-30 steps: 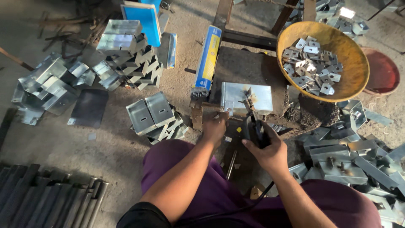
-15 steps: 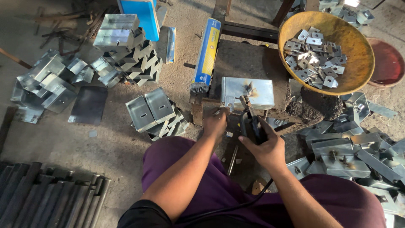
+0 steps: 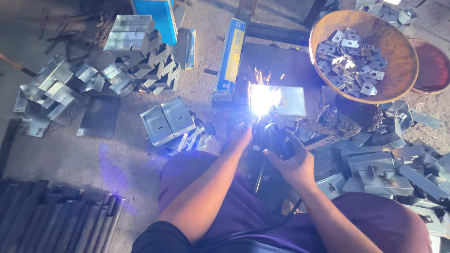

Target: The person joins metal plates and brackets using a welding rod and electrode holder. The person positions the metal components on a workbench, strikes an arc to weld them together, and then places the finished pieces into a collection of similar metal parts on the floor.

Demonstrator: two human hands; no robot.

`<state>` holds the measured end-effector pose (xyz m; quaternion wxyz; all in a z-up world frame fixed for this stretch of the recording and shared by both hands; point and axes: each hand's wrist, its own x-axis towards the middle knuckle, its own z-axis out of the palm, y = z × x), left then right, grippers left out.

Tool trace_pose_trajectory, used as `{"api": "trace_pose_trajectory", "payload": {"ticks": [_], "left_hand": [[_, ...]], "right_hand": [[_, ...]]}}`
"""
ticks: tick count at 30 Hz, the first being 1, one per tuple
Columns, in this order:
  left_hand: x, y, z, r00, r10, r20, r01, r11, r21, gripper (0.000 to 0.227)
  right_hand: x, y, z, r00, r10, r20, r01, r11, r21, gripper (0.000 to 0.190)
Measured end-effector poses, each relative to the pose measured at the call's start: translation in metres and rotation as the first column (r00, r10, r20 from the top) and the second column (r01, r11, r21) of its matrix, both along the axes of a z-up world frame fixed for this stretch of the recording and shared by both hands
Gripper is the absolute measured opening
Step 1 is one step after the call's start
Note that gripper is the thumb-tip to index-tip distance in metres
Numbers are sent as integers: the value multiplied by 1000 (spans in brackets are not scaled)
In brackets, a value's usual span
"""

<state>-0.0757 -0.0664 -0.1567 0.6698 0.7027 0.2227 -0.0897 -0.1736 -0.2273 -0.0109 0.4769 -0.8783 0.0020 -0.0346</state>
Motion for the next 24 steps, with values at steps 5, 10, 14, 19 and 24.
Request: {"api": "trace_pose_trajectory", "payload": {"ticks": [5,10,14,19,24], "left_hand": [[-12,-8,17,983,180,45,-157,937,-311,24],[-14,-8,19,990,136,30,-127,972,-197,25],[-10,-9,5,990,99,105,-90,993,-82,23],[-14,-2,15,968,163,188,-136,980,-147,22],[-11,-4,25,971,194,137,-162,963,-217,15]], "right_hand": [[-1,-4,-6,1000,11,-18,-9,995,103,77],[0,-3,-5,998,-14,-53,20,992,123,73],[-1,-3,-9,999,-21,-46,24,997,71,74],[1,-2,-11,984,-98,-149,92,995,-41,81],[-1,-2,-5,999,1,-42,1,999,52,76]]}}
